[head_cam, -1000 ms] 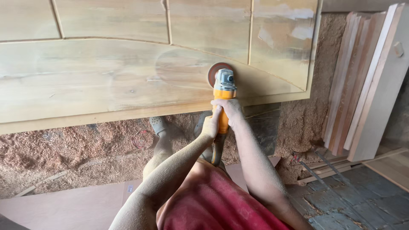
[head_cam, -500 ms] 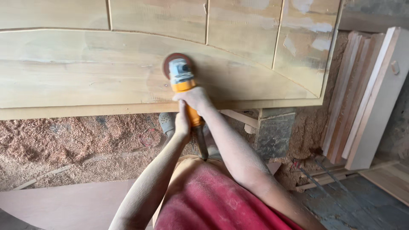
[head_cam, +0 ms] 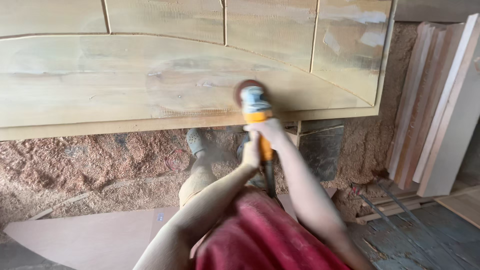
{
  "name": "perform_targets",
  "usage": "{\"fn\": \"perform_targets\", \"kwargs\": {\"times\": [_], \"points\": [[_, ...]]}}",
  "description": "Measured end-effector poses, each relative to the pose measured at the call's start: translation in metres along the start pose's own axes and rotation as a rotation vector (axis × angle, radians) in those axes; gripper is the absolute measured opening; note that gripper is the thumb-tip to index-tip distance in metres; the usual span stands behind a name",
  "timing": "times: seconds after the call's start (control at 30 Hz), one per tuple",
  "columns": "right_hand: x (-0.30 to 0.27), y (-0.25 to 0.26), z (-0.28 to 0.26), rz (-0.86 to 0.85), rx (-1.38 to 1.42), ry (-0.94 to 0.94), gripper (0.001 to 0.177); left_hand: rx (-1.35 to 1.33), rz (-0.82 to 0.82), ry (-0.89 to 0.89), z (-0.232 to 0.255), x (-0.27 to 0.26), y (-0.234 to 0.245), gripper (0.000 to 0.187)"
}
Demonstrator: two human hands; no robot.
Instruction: The person uses a handheld power sander to smooth the surface of a large, light-colored wooden panel. The panel features a curved bottom edge and recessed rectangular panels. The person systematically moves the sander across the surface, generating wood dust.
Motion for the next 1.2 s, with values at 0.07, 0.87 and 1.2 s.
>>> {"fn": "perform_targets", "kwargs": {"times": [0.07, 0.87, 1.2], "points": [[0.004, 0.045, 0.024, -0.021, 0.294, 0.009, 0.027, -0.033, -0.103, 0.02, -0.007, -0.001, -0.043, 0.085], [-0.043, -0.049, -0.021, -0.159, -0.574, 0.214, 0.049, -0.918, 0.201, 0.067, -0.072, -0.012, 0.022, 0.076], [0.025, 0.203, 0.112, -0.015, 0.279, 0.031, 0.034, -0.129, -0.074, 0.018, -0.121, 0.016, -0.207, 0.078]]}}
Point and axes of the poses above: each hand's wrist, its own x-axis towards the middle knuckle, its own y-axis out of the back of the hand, z = x × y, the point moved 9 cm from there along x, towards the middle knuckle, and after that the axes turned 6 degrees about z, right-handed, at the moved point
